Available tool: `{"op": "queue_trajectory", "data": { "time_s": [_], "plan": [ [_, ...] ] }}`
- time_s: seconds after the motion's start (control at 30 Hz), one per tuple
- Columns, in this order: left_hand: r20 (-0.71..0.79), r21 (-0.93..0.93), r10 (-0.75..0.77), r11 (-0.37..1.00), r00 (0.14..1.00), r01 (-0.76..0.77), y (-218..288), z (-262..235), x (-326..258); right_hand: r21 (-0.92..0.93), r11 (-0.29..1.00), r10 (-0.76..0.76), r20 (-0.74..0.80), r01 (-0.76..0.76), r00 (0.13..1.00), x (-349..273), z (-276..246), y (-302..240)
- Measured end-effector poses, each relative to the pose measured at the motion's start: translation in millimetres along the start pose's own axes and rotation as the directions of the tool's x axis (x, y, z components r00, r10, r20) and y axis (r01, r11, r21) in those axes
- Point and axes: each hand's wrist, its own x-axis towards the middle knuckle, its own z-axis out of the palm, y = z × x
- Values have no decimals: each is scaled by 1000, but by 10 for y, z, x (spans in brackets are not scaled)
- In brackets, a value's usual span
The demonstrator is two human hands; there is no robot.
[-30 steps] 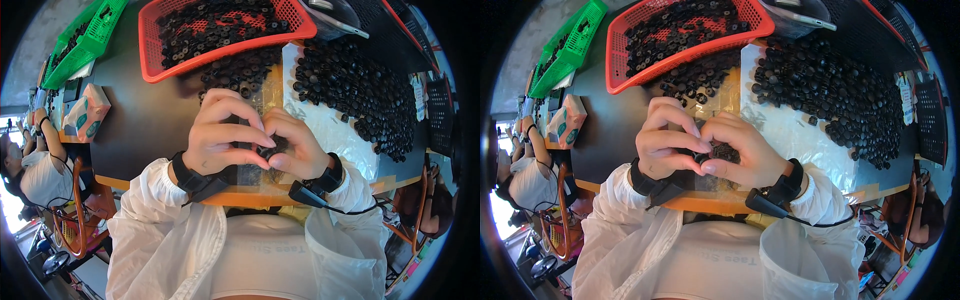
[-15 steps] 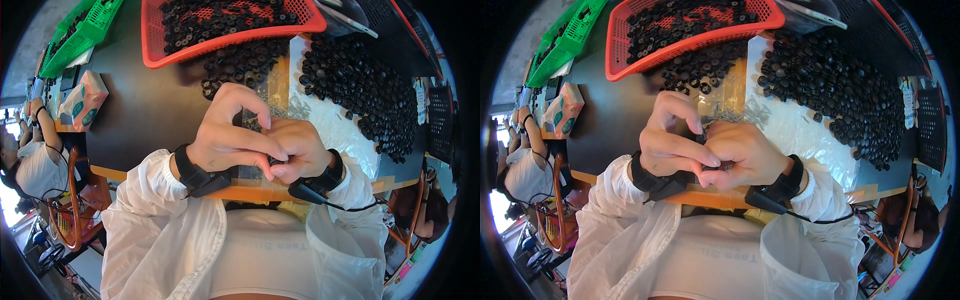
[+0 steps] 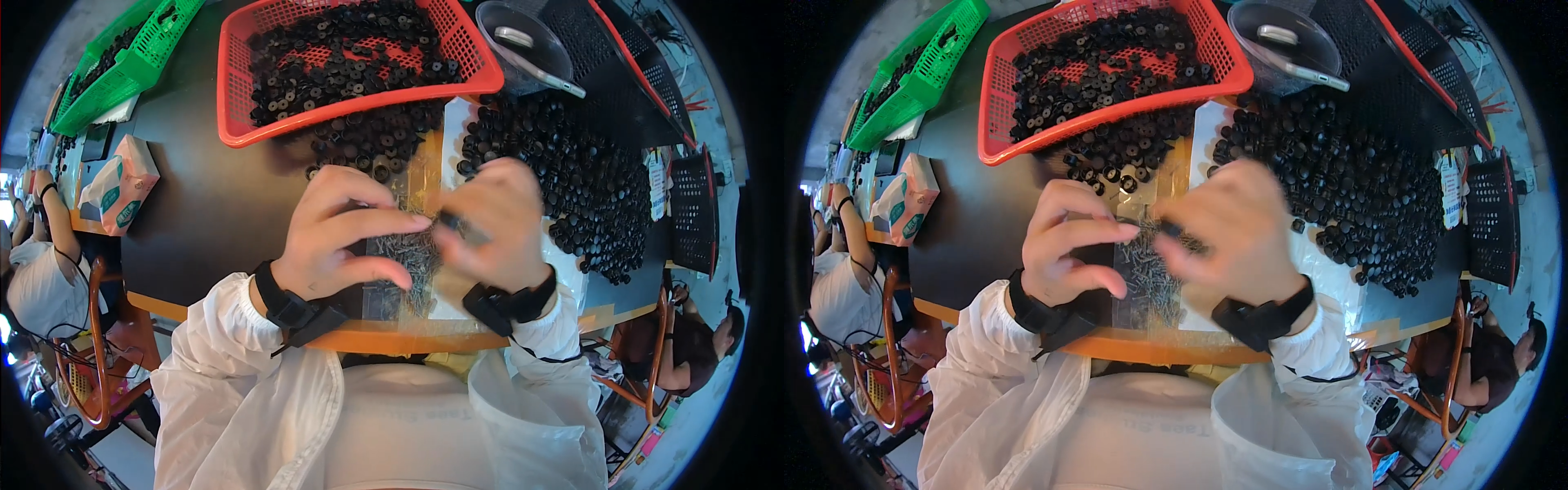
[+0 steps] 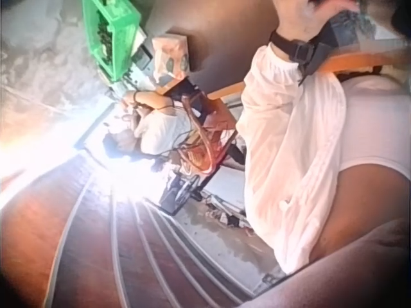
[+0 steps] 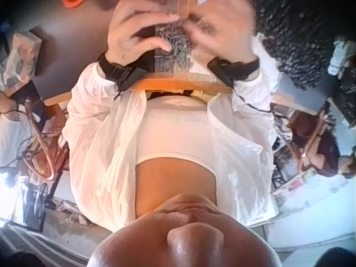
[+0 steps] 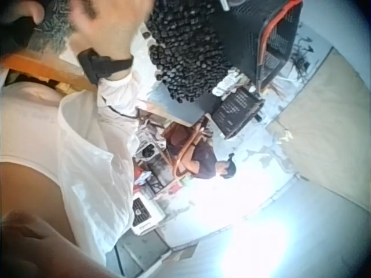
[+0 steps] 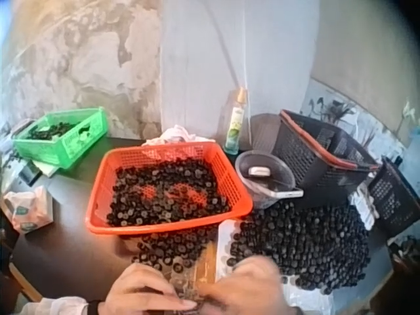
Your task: Manually inserting metal pins into small black circular shoe components on a workbench.
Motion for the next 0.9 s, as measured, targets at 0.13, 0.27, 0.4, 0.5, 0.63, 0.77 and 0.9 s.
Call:
{"op": "queue_trajectory", "data": {
  "time_s": [0.13,0.27,0.4,0.5,0.63,0.77,0.9],
  "plan": [
    [-34,318,-38,947,999,47,-107,-106,69,-439,862,229,-110,-254,967,-88,-361,460],
    [28,367,-90,928,996,73,-224,-149,83,-604,745,242,-150,-283,959,-115,-418,539],
    [261,329,-15,941,965,-74,-284,-175,21,-320,943,137,117,-93,984,44,-104,374],
    [296,410,-14,905,955,-113,-256,-108,9,-241,970,75,207,-24,976,173,213,241],
    [348,472,8,862,938,-183,-292,-38,18,-203,979,23,183,15,983,203,410,269],
    [322,475,16,863,947,-176,-310,-38,17,-204,979,52,189,-12,981,205,428,309],
    [306,442,-11,887,952,-132,-329,-41,-13,-191,978,117,184,-81,976,219,448,270]
  ]
}}
